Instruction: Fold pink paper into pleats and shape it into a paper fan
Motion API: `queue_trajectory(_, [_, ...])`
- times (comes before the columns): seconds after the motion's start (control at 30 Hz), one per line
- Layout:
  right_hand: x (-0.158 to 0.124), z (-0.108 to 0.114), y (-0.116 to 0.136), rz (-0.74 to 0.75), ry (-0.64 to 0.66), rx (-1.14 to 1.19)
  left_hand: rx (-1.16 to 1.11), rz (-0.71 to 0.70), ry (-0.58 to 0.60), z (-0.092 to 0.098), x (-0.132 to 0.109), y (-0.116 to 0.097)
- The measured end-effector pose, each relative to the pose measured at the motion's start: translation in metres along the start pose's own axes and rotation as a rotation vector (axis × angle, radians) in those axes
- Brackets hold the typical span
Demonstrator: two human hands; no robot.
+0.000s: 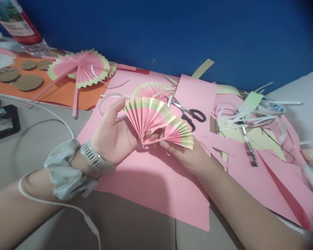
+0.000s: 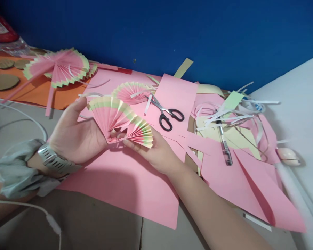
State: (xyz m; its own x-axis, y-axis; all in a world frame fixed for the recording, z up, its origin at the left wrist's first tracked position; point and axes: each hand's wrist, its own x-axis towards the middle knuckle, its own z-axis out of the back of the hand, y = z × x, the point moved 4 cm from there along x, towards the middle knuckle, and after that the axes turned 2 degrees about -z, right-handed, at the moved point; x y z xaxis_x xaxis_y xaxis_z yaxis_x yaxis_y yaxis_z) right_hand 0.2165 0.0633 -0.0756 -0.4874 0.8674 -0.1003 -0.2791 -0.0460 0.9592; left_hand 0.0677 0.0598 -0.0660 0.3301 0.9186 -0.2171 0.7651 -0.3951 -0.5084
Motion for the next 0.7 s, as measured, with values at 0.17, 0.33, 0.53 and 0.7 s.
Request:
queue_trajectory(0.17, [-0.0002,-0.0004,0.0005,0.009,0.028,-0.012,0.011,0.027,0.047,-0.0009,0.0,0.0004])
queue_trajectory(0.33, [0.0002,-0.0002,-0.0004,0.019,0.041,0.009,0.03,0.019,0.067,-0.0049,-0.001,0.0003])
queue_trajectory(0.53, [0.001,0.0005,0.0003,0.03,0.011,0.05,-0.015,0.018,0.067,-0.0064,-0.0015,-0.0003])
queue_trajectory(0.7, [0.0008,0.0,0.0017,0.043,-0.002,0.077,-0.048,-0.055,0.108,-0.006,-0.0006,-0.004])
